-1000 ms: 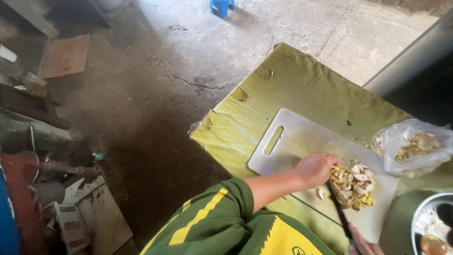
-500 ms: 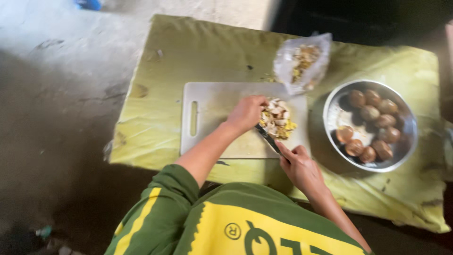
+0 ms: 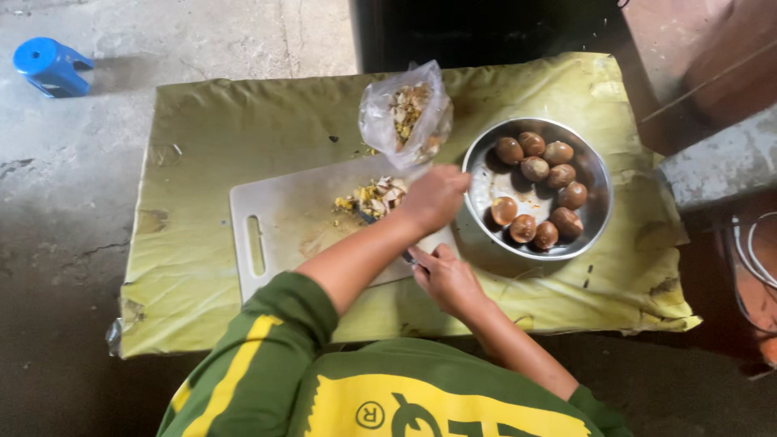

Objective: The person chops hard-boiled eggs on a white cutting board using a knife. They repeatedly transfer the chopped pieces into a plastic bag and continue chopping more eggs from a metal bowl.

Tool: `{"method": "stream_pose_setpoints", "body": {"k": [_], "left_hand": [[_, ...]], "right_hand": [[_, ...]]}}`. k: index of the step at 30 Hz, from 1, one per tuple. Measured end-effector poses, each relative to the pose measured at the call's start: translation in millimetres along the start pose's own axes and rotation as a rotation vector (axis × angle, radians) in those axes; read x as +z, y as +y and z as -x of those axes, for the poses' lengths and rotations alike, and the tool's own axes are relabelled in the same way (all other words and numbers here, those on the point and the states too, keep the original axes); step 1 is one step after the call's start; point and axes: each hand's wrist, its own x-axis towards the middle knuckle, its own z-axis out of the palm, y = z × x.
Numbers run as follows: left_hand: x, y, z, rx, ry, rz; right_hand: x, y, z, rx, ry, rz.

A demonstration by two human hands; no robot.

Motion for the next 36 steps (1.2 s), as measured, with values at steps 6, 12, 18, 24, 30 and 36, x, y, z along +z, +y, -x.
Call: {"method": "stream_pose_setpoints", "body": {"k": [6,12,18,24,30,36], "left_hand": [[88.6,36.9,-35.2,0.000,-0.217,0.096],[115.0,44.8,-43.5,-0.117,-0.321,0.050],[77.9,36.5,-28.8,-0.169,-0.134,0.122],[-47.9,-28.3,21.6,-0.081,-0.075,0.235],[-132.2,-88.4,118.2,-0.225,0.046,0.096],[-120.3,-103.7,170.4,-0.394,-0.012,0.009]], "right_hand": [[26.9,36.0,-6.4,-0.007,-0.081,0.035],[32.3,44.9,-10.1,-0.314,0.112,-0.224],[-5.9,17.0,5.6,-0.030,-0.081,-0.166],[-36.2,-34.8,19.9,0.047,0.016,-0.065],[11.6,-90.9,12.7,0.029,-0.023,0.050],[44.6,-112.6,-4.8,0.160,-0.003,0.237]]}}
